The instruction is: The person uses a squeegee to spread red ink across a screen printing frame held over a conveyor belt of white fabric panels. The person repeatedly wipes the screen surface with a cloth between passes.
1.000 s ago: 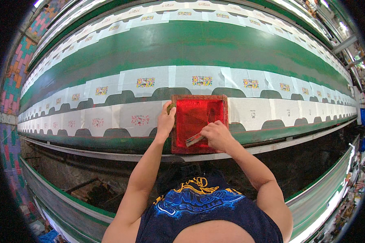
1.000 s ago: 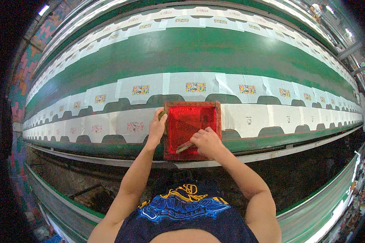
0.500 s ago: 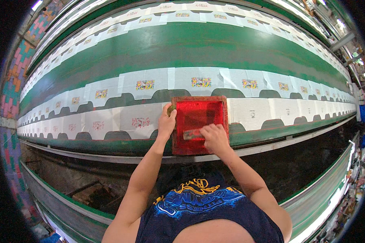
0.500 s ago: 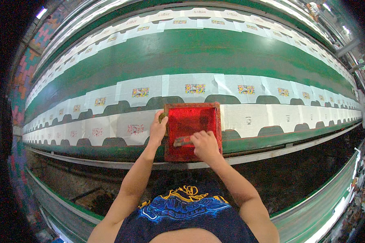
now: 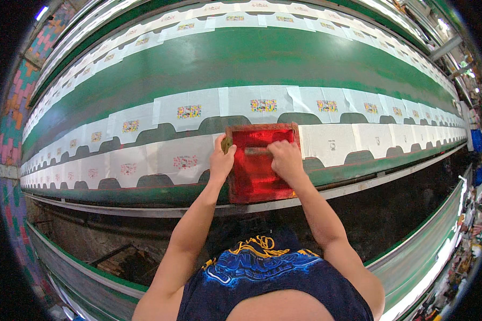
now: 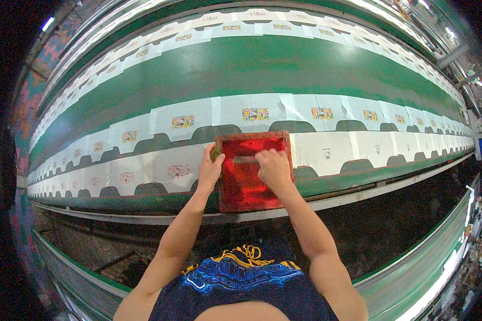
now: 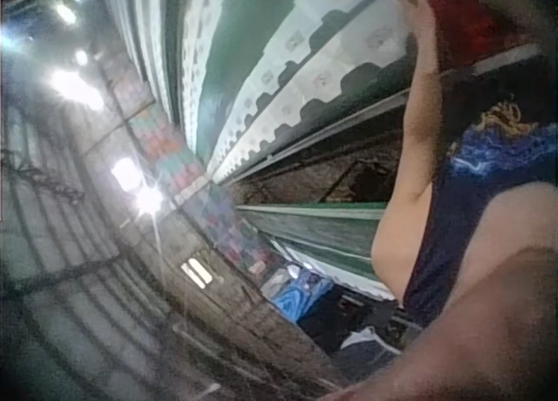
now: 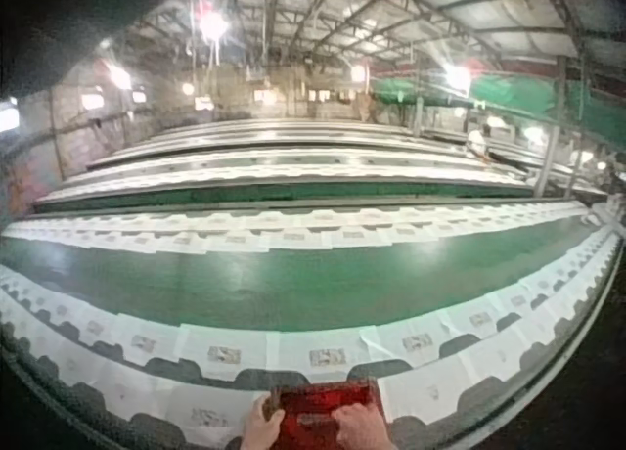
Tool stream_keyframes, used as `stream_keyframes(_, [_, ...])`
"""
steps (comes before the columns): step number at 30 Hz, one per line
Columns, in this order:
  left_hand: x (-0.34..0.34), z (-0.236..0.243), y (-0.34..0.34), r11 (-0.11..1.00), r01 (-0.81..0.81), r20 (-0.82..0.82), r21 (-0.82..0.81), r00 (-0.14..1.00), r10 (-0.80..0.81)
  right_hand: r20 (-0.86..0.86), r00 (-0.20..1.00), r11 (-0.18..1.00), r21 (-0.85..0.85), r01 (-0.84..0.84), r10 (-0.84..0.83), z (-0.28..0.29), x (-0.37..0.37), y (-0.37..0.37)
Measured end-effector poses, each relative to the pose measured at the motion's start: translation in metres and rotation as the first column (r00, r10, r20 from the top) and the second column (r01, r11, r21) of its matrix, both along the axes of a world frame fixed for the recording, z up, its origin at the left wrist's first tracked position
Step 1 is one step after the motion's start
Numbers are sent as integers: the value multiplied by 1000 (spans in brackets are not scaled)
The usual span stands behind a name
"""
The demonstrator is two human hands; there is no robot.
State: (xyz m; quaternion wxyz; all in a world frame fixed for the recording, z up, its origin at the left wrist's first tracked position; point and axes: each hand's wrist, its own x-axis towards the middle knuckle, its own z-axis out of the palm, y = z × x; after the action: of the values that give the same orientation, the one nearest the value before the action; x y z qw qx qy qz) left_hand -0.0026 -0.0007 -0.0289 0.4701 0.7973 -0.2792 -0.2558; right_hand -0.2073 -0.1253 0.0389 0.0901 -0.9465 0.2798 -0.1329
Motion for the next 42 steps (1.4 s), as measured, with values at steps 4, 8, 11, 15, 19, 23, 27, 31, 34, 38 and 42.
stream_keyframes(4, [-5, 18, -1, 995, 42, 37, 89, 998, -46, -2, 1000, 998, 48, -31, 31, 5, -39, 62])
stream_keyframes(8, [-4, 18, -2, 998, 33, 21, 45, 999, -34, 102, 994, 998, 49, -49, 44, 8, -50, 69])
stream_keyframes(11, [-18, 41, -10, 998, 36, 8, 57, 999, -36, 103, 994, 997, 54, -48, 42, 9, -63, 55])
stream_keyframes(15, [-61, 56, -36, 1000, 9, 2, 2, 1000, -9, 110, 994, 999, 29, -31, 28, 25, -101, 28])
stream_keyframes(19, [-120, 57, -84, 1000, 21, 33, -7, 999, -21, 86, 996, 1000, 4, -15, 14, 36, -161, -13])
stream_keyframes(23, [-186, 49, -130, 998, 3, -20, 68, 1000, -2, 45, 999, 1000, 11, 3, -3, 30, -226, -54])
stream_keyframes(27, [-222, 39, -158, 1000, 11, -25, 19, 1000, -10, 58, 998, 1000, 31, 3, -4, 20, -264, -81])
stream_keyframes(31, [-237, 38, -172, 996, 10, 10, 91, 1000, -11, 99, 995, 998, 59, -5, 0, 10, -282, -95])
stream_keyframes(34, [-238, 37, -176, 992, 24, -10, 126, 1000, -23, 105, 994, 998, 66, -20, 13, 2, -288, -98])
stream_keyframes(38, [-230, 21, -172, 995, 28, -27, 96, 999, -26, 153, 988, 997, 64, -39, 28, 1, -288, -97])
stream_keyframes(42, [-236, 34, -177, 990, 25, -34, 142, 999, -21, 148, 989, 997, 70, -32, 22, 1, -292, -98])
